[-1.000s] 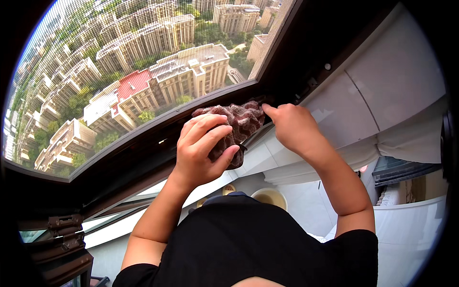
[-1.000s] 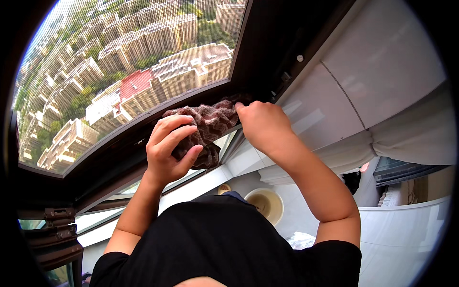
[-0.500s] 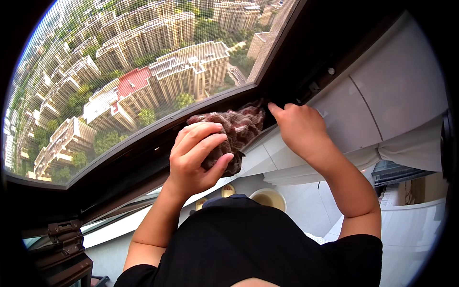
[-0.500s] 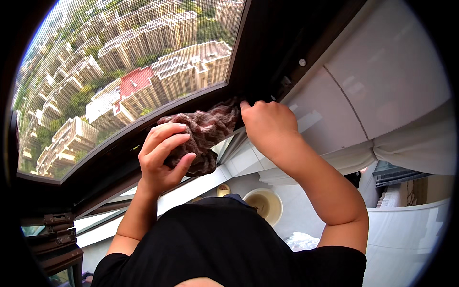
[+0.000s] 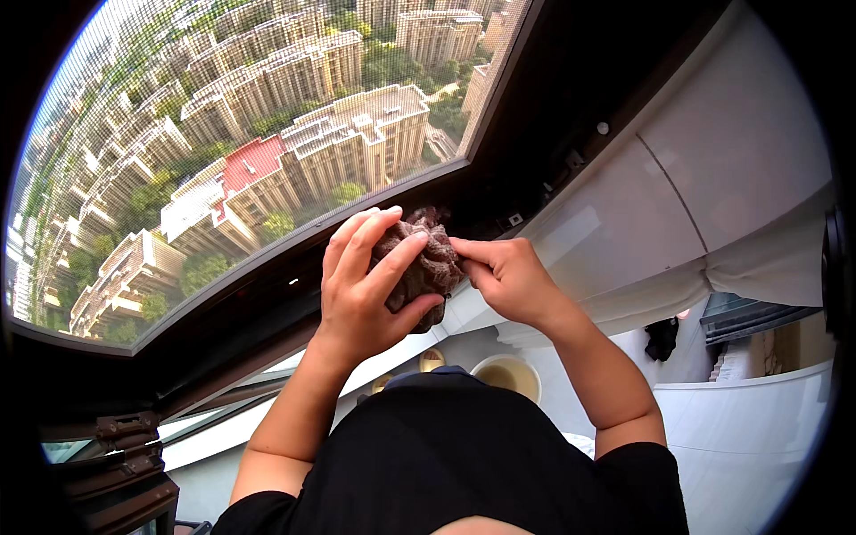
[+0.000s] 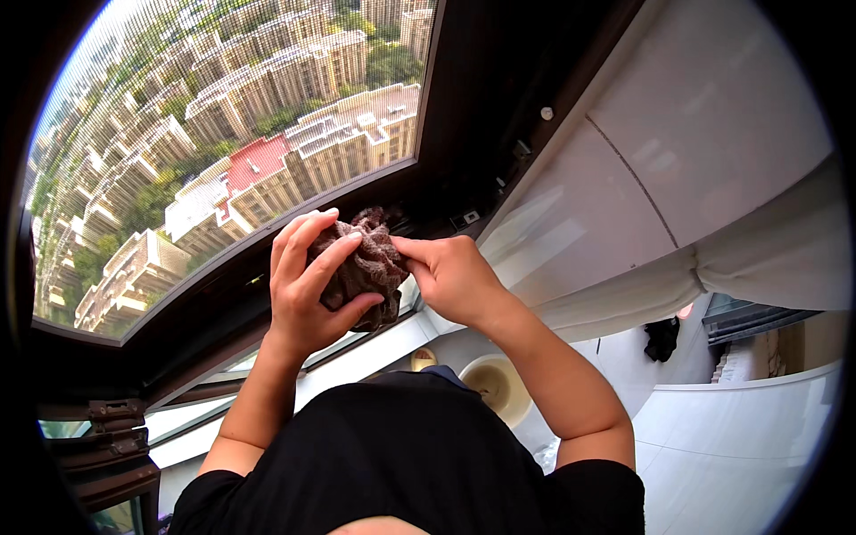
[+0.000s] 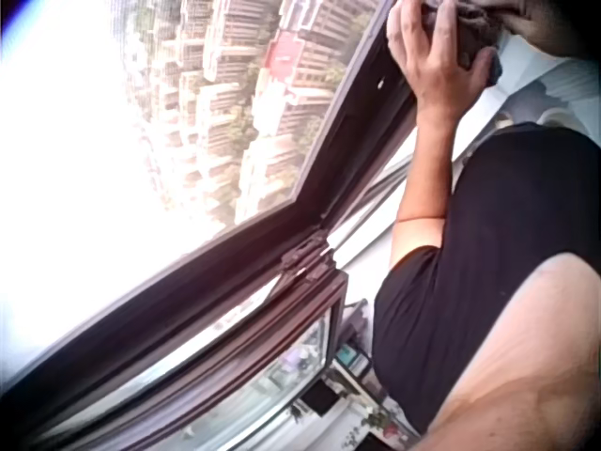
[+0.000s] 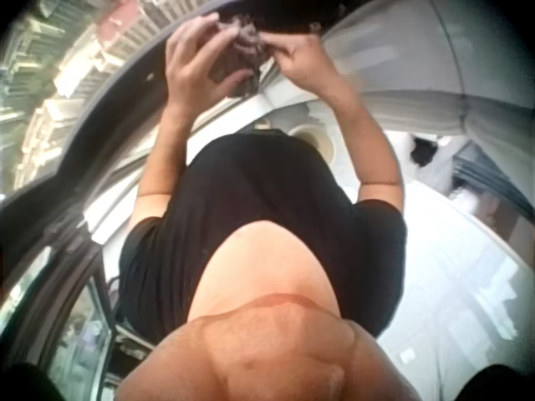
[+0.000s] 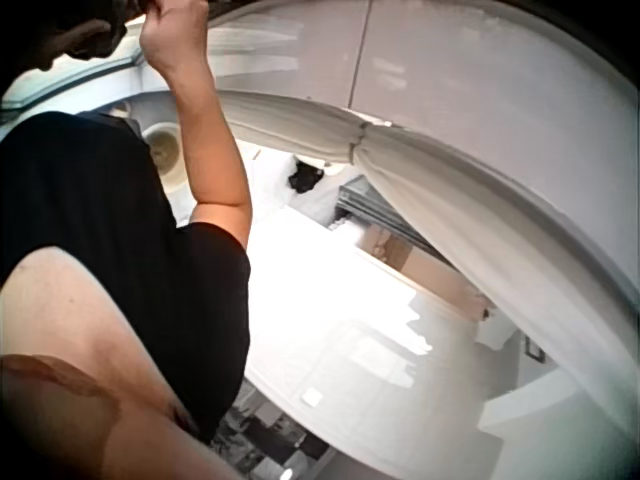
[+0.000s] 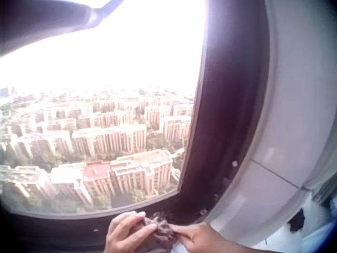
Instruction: The person cleans the interior tracks and frames of a large glass window using a cloth and a narrow tool to reach into crevices.
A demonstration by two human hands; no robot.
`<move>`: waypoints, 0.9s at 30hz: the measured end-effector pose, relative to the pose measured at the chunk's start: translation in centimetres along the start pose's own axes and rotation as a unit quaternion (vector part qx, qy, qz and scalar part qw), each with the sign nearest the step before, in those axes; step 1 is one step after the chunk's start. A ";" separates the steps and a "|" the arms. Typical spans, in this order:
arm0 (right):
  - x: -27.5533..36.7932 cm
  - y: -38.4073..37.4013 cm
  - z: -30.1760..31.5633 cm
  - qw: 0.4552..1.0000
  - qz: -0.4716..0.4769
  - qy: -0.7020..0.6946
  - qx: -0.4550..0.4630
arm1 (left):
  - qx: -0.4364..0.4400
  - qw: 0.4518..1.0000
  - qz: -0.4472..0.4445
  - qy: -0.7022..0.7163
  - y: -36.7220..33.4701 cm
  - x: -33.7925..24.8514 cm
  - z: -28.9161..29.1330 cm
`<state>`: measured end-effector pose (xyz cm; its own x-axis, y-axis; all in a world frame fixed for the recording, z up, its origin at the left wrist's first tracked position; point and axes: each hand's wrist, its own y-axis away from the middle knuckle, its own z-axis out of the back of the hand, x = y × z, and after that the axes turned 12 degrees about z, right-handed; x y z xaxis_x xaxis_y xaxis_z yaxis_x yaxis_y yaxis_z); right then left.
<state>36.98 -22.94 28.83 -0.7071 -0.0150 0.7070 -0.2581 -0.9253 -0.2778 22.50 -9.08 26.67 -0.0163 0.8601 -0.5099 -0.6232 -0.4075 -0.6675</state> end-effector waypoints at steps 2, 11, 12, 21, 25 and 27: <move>-0.8 1.1 -0.9 0.998 -0.019 -0.023 -0.063 | 0.005 1.000 0.003 0.001 0.0 0.0 -0.1; -2.9 2.9 0.6 0.958 -0.045 0.055 -0.277 | -0.004 1.000 -0.022 0.012 0.2 0.4 -0.3; -2.9 2.8 0.8 0.955 -0.050 0.070 -0.283 | -0.006 1.000 -0.022 0.013 0.1 0.3 -0.3; -1.1 -0.4 -2.1 0.954 -0.093 -0.119 -0.259 | -0.026 0.997 -0.026 0.070 0.3 0.7 -0.5; -1.4 -0.9 -4.0 0.949 -0.087 -0.155 -0.259 | -0.027 0.997 -0.025 0.072 0.2 0.5 -0.4; -1.3 -0.6 -3.8 0.924 -0.063 -0.168 -0.339 | -0.020 0.997 -0.019 0.068 0.2 0.5 -0.2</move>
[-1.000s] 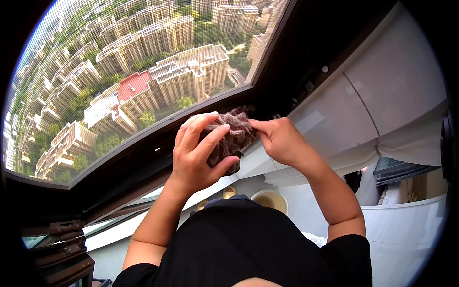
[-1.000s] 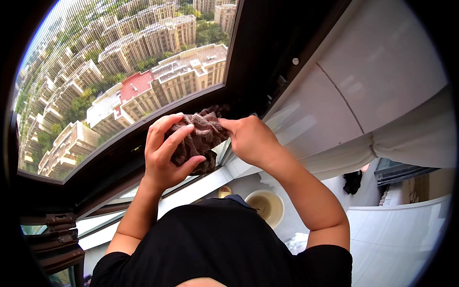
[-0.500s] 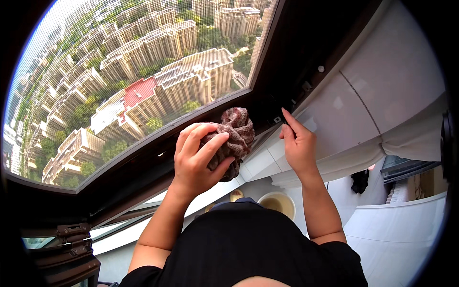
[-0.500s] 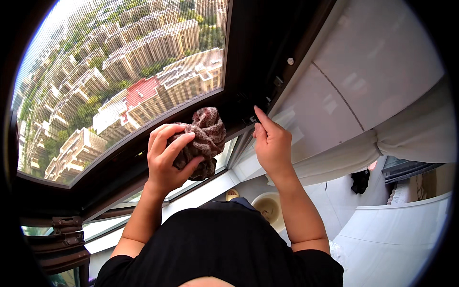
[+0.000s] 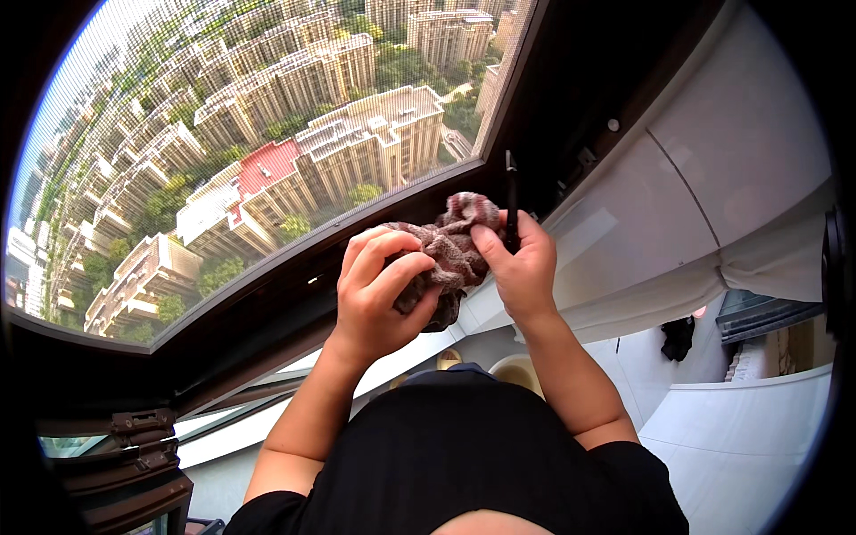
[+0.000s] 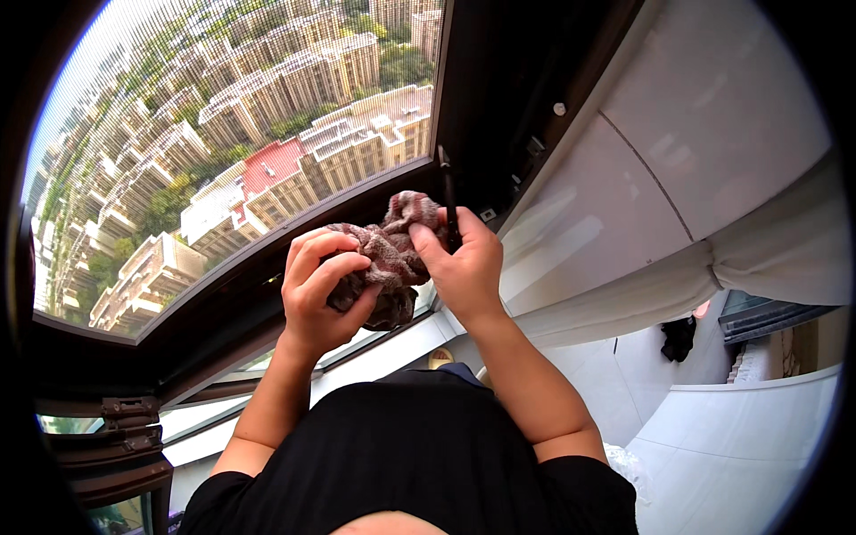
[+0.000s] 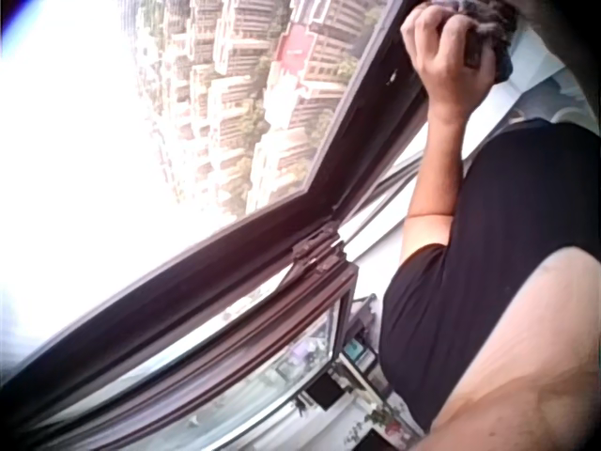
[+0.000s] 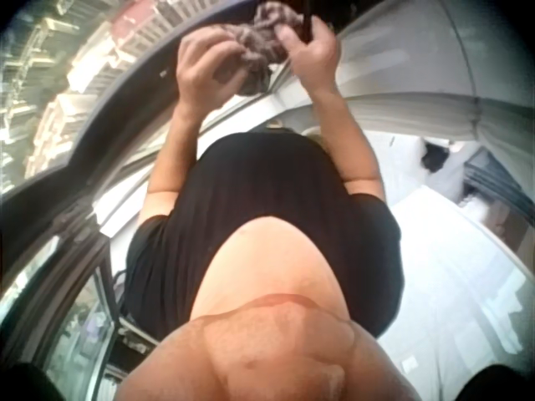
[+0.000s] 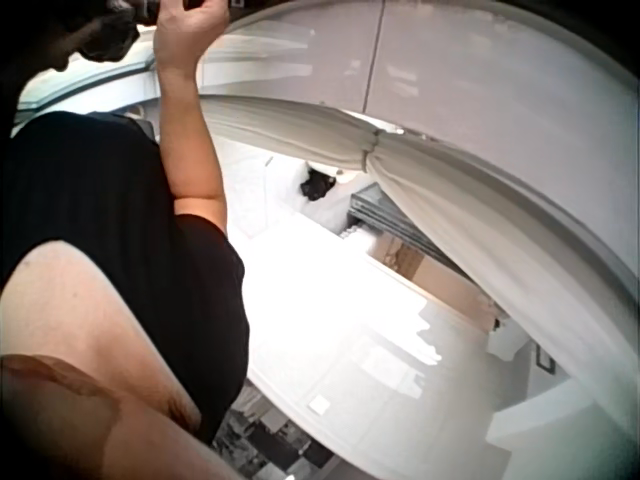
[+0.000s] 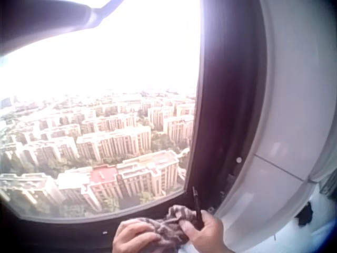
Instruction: The person cleans the interior tracks and frames of a large glass window using a cloth and a narrow tool to reach into crevices.
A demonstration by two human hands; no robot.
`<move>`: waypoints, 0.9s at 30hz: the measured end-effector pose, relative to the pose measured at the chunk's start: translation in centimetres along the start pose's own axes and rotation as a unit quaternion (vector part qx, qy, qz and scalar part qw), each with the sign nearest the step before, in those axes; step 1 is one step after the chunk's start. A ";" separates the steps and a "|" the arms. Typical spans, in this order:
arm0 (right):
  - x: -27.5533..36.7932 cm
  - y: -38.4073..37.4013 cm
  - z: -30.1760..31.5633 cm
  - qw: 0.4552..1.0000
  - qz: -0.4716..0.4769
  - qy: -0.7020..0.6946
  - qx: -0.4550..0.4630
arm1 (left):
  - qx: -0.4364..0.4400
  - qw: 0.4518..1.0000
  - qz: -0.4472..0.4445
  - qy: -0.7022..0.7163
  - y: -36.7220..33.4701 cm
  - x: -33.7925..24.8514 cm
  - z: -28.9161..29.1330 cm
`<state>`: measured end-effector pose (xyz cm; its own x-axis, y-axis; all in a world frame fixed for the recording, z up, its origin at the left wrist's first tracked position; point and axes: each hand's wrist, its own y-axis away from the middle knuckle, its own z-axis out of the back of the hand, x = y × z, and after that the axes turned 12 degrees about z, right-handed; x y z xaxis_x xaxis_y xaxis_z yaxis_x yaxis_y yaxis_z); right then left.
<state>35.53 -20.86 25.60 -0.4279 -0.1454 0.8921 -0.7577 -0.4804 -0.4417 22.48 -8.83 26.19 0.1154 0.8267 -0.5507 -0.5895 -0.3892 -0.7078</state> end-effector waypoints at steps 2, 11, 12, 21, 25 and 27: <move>0.0 -0.3 0.7 0.991 0.026 -0.091 -0.091 | -0.001 1.000 0.004 -0.007 -0.1 -0.3 0.2; -1.8 -3.2 0.4 0.970 0.063 0.209 -0.109 | 0.057 0.997 0.012 -0.043 -0.2 -0.3 -0.1; -2.4 -3.6 0.5 0.968 0.086 0.204 -0.117 | 0.061 0.997 0.013 -0.045 -0.2 -0.2 -0.1; -2.4 -2.5 -0.4 0.973 0.082 0.193 -0.099 | 0.079 0.996 0.013 -0.047 -0.3 -0.3 -0.2; -2.5 -3.2 -0.4 0.935 0.179 0.305 -0.009 | 0.084 0.995 0.015 -0.046 -0.5 -0.4 -0.3; -2.3 -3.2 -0.6 0.947 0.174 0.268 0.017 | 0.085 0.995 0.021 -0.044 -0.4 -0.3 -0.3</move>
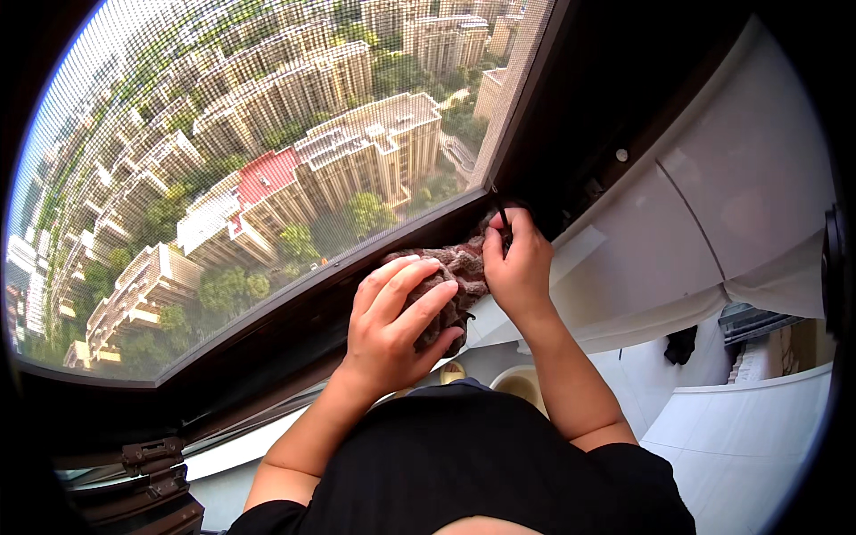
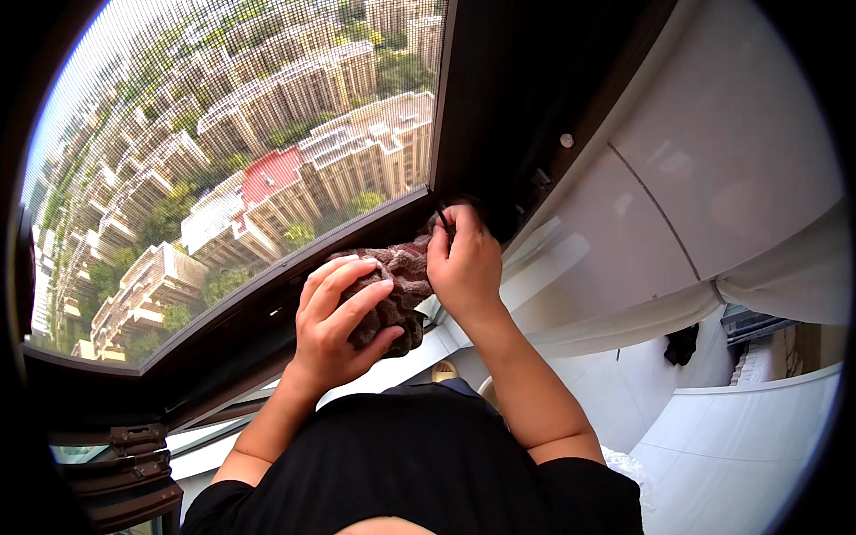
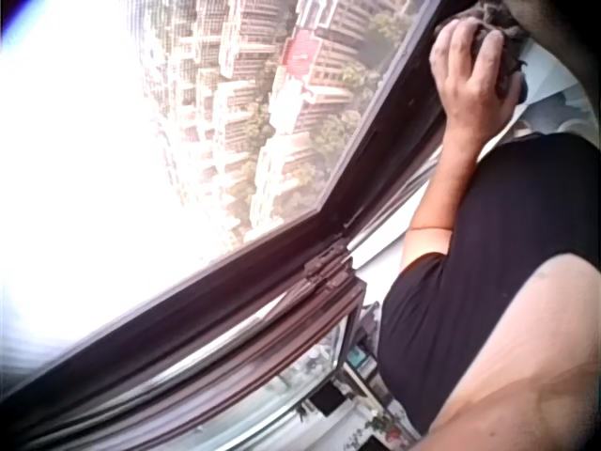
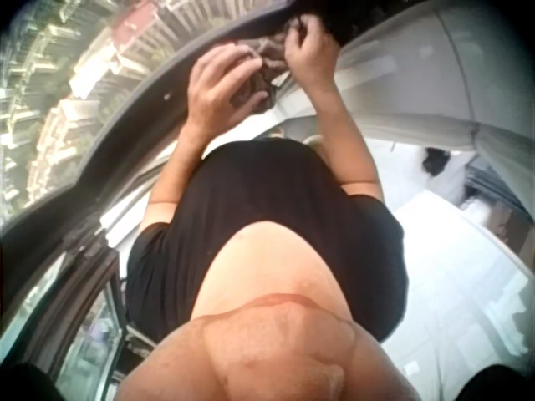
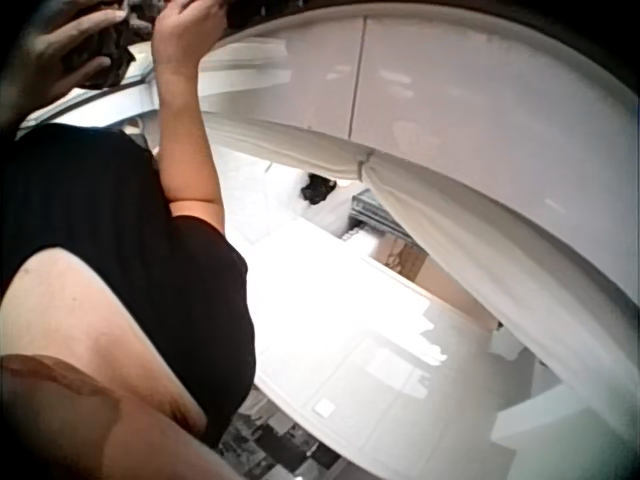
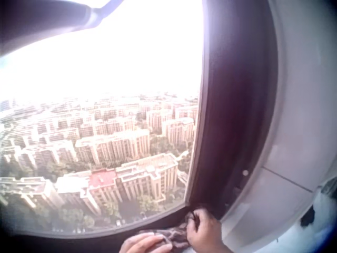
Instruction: The person cleans the interior tracks and frames of a large glass window using a cloth and a narrow tool to reach into crevices.
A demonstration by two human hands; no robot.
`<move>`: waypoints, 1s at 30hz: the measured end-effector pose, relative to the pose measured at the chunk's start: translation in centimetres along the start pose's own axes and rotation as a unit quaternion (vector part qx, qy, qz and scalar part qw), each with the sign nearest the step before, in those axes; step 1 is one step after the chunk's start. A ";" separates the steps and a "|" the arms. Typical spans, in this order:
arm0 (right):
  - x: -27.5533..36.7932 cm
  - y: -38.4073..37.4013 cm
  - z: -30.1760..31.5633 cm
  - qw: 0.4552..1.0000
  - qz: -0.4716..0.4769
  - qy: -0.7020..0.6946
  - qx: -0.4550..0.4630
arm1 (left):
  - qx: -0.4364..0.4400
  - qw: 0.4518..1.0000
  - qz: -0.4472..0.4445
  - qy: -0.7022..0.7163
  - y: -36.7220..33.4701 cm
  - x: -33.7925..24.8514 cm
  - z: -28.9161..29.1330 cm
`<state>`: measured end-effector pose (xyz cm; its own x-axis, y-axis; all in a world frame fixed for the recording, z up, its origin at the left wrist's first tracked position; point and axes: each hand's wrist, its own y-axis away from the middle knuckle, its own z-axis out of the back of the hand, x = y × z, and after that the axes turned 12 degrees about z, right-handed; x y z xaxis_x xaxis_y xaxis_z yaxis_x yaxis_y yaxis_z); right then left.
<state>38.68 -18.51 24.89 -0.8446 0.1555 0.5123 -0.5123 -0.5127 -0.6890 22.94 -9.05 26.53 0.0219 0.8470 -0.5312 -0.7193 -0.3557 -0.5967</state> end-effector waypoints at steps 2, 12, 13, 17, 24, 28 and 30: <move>0.8 0.1 -0.1 0.998 -0.004 -0.056 0.030 | -0.004 1.000 0.001 0.006 -0.1 0.0 0.0; -0.5 -0.3 1.9 0.998 -0.039 0.049 0.024 | -0.022 1.000 -0.016 0.014 0.1 0.4 0.1; -0.4 -0.4 1.9 0.997 -0.040 0.055 0.029 | -0.024 0.999 -0.017 0.013 0.1 0.4 0.1; -0.6 -0.2 1.6 0.996 -0.020 0.073 0.046 | -0.023 1.000 -0.019 0.011 0.1 0.2 0.0; 1.3 0.6 0.0 0.983 -0.010 -0.171 0.067 | -0.031 0.999 -0.015 0.010 0.1 0.2 -0.1; 0.3 1.5 1.8 0.968 -0.033 -0.244 -0.045 | -0.029 1.000 -0.009 0.003 0.0 0.2 0.0; -0.6 1.3 4.5 0.978 -0.043 -0.192 -0.064 | -0.027 1.000 -0.013 0.006 -0.2 0.2 -0.2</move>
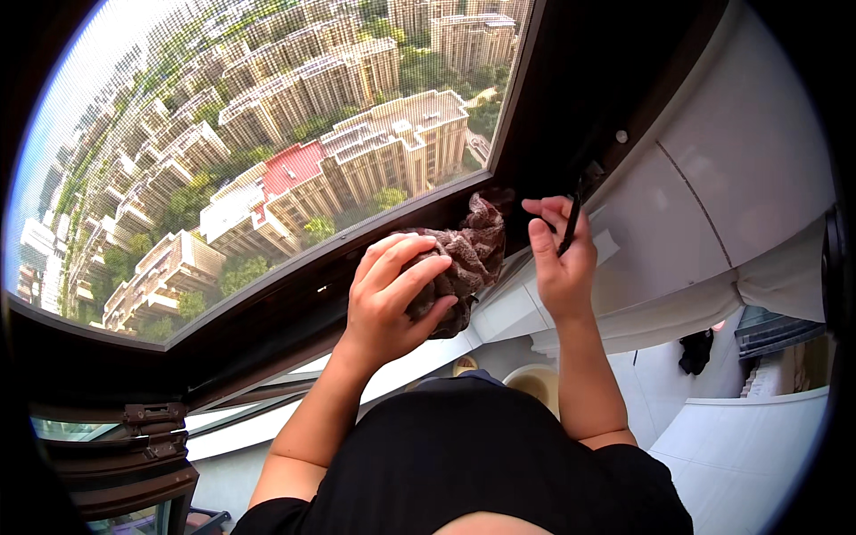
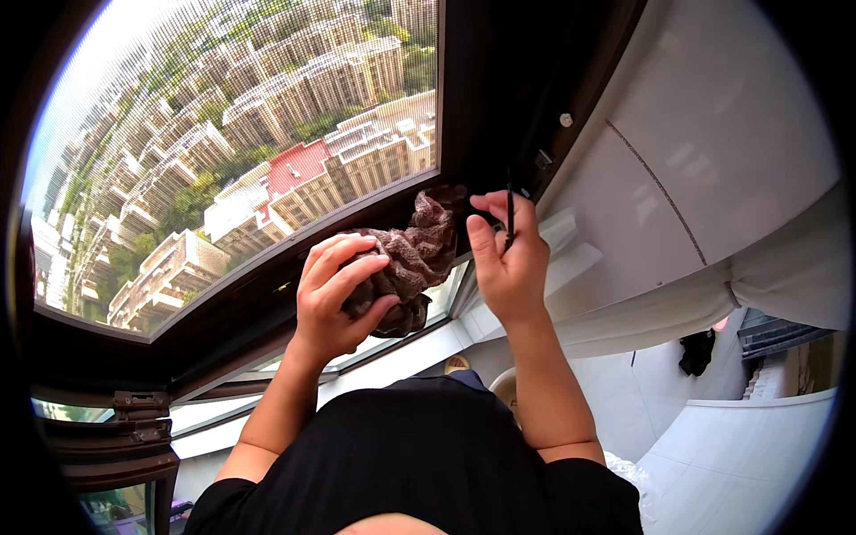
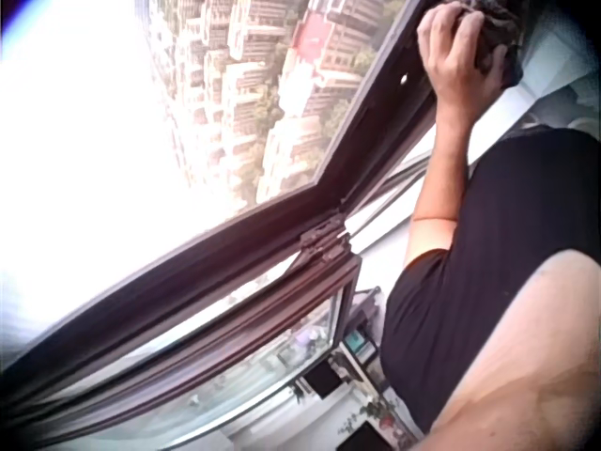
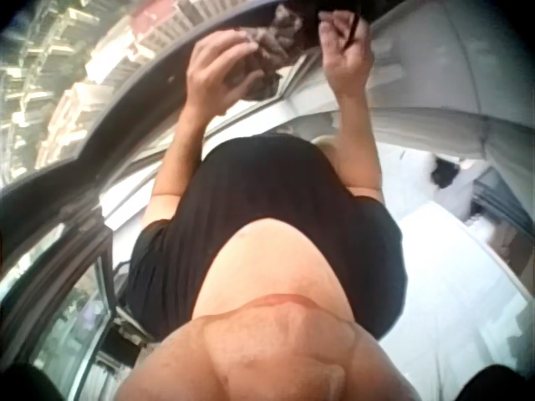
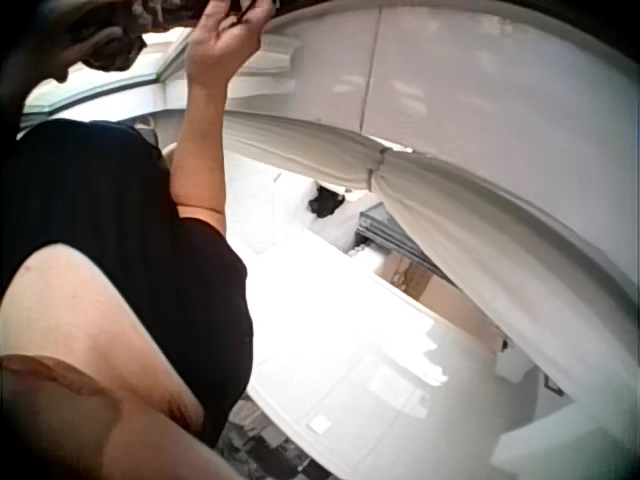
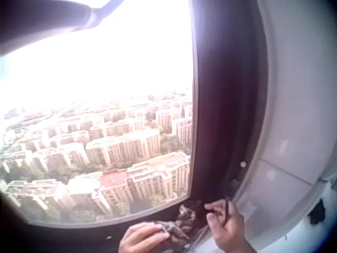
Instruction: The person cleans the interior tracks and frames of a large glass window using a cloth and a narrow tool to reach into crevices.
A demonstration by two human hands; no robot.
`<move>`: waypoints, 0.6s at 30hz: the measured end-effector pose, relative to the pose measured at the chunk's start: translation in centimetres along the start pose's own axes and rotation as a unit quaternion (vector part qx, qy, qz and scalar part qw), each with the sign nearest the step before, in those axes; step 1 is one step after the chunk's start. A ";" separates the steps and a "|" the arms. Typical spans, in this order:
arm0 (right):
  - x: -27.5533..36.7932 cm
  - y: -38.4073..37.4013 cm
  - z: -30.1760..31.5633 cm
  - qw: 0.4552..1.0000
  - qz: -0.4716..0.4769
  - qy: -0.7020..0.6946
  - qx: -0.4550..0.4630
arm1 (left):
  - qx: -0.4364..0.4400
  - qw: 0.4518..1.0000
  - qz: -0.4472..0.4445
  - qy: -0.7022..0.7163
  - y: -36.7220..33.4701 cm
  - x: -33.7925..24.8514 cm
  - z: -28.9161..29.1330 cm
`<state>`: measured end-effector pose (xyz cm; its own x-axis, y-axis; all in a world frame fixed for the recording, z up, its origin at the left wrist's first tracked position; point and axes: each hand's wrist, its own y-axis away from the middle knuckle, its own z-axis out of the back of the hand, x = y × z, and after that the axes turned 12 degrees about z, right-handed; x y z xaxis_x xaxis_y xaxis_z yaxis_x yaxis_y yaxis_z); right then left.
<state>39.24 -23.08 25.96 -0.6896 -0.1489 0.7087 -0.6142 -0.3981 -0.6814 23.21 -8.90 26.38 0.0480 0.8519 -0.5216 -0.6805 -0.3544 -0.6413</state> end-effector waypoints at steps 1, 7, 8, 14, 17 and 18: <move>0.7 -0.2 1.1 0.999 -0.031 0.015 0.039 | 0.000 1.000 0.001 -0.001 0.0 0.0 0.0; 2.0 0.9 3.2 0.966 0.022 0.144 0.213 | -0.008 1.000 0.002 -0.003 0.1 -0.1 0.1; 2.2 0.8 3.3 0.959 0.025 0.177 0.221 | -0.008 1.000 0.001 -0.004 0.1 -0.1 0.0; 2.5 -0.5 2.3 0.877 0.050 0.375 0.296 | -0.014 1.000 -0.006 -0.001 0.0 -0.2 0.0; 2.3 -1.3 2.1 0.835 0.049 0.445 0.319 | -0.014 1.000 -0.010 0.005 0.1 -0.1 0.0; 2.2 -1.7 2.3 0.822 0.047 0.465 0.324 | -0.015 1.000 -0.011 0.001 0.2 -0.1 0.0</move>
<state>39.60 -24.79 29.06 -0.9024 0.4309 0.0064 -0.4163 -0.8679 -0.2708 23.09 -9.03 26.28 0.0641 0.8594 -0.5074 -0.6573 -0.3462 -0.6694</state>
